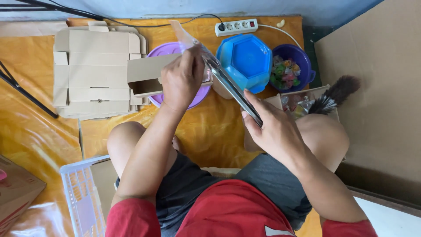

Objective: Packing small snacks or cookies into plastic bags using tongs and then placing them into cardboard boxes.

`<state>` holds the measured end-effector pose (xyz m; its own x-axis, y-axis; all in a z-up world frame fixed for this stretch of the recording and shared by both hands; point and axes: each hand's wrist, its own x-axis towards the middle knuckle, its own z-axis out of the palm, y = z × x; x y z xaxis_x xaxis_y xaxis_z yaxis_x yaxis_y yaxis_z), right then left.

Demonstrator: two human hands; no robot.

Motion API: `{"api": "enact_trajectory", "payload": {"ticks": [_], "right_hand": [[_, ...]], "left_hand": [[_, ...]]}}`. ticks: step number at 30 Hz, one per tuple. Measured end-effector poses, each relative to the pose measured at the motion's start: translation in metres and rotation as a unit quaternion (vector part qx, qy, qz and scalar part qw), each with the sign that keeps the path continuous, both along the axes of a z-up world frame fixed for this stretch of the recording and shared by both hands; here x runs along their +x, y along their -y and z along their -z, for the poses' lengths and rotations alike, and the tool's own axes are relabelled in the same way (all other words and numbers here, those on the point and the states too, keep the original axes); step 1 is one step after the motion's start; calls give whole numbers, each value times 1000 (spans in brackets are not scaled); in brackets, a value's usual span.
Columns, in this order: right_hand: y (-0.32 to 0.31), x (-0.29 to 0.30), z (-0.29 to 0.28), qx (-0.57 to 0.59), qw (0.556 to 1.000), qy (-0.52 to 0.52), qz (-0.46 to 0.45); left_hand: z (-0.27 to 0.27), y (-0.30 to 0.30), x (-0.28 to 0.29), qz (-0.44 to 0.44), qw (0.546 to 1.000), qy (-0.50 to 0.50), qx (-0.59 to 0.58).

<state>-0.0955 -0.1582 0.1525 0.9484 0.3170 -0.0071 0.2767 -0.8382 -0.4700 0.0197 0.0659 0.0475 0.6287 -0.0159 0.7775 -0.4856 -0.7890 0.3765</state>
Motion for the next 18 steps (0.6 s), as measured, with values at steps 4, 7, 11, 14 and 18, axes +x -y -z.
{"api": "enact_trajectory", "payload": {"ticks": [4,7,11,14,18], "right_hand": [[-10,14,11,38,993,-75,86],[-9,20,22,237,940,-210,128],[-4,19,36,225,951,-149,150],[-8,17,41,-30,991,-26,127],[-11,14,47,-124,986,2,112]], "left_hand": [[-2,5,0,23,998,40,41],[-4,12,-4,57,996,55,49],[-2,19,-12,78,993,55,69],[-7,24,-15,92,990,68,84],[-6,28,-20,112,989,47,88]]}}
